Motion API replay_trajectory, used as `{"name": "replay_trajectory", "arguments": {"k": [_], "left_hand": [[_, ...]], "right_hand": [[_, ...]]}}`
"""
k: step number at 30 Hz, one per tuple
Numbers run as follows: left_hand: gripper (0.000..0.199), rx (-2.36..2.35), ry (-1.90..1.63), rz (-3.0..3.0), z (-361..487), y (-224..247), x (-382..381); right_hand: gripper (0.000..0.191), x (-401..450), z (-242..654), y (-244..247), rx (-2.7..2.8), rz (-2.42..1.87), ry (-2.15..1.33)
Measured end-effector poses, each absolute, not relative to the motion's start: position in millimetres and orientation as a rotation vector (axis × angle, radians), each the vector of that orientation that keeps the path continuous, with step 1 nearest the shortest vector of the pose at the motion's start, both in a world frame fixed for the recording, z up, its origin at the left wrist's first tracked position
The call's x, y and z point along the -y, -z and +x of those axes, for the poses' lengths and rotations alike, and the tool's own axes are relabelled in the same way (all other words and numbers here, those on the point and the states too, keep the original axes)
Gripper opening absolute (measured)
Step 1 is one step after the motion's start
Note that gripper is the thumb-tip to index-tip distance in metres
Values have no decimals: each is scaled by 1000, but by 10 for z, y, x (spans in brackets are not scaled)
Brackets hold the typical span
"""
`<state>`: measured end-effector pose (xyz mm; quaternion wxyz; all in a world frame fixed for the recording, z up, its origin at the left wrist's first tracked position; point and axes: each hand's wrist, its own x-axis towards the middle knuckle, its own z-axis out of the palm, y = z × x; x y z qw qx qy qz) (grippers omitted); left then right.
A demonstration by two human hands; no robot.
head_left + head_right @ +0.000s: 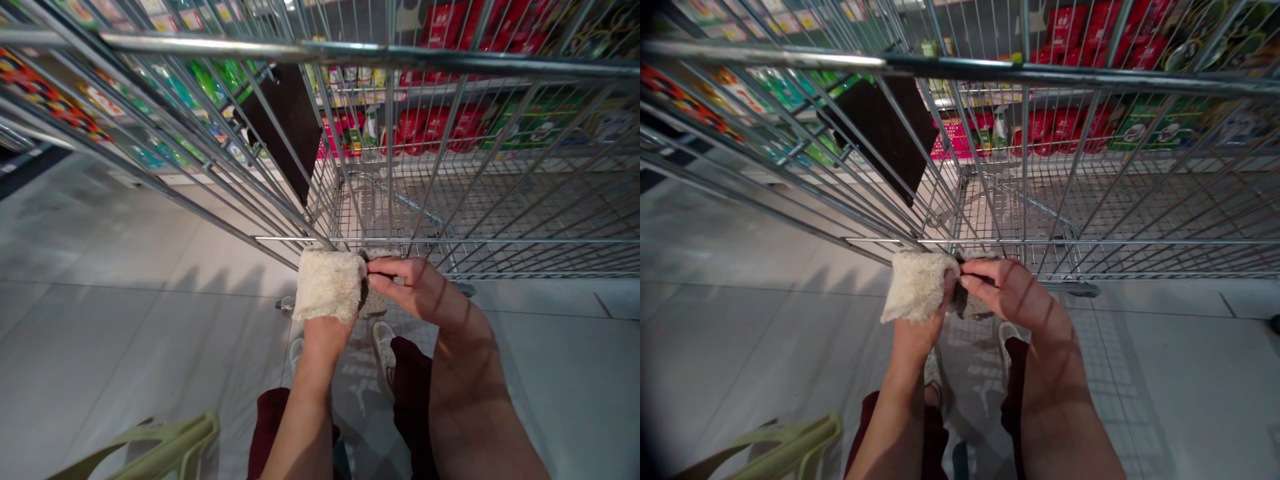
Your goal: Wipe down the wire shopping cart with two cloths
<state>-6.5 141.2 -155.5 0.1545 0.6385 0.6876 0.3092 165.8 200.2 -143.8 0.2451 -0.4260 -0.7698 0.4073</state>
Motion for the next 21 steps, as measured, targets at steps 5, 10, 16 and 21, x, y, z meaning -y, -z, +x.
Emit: {"name": "replay_trajectory", "arguments": {"k": [5,10,16,21], "left_hand": [[32,-1826,-749,1852,18,1639,-1488],[29,-1744,-872,1802,4,1620,-1478],[38,-1830,-1415,1209,-168,1409,-1356],[35,-1807,-1238,1293,-121,1445,-1423]], "right_hand": [[31,-2023,1593,1651,2512,-1505,-933],[30,-2002,1631,1622,2460,-1384,-961],[32,-1849,1708,1191,1828,-924,-1300],[32,-1951,1644,1381,2007,-1071,-1201]]}}
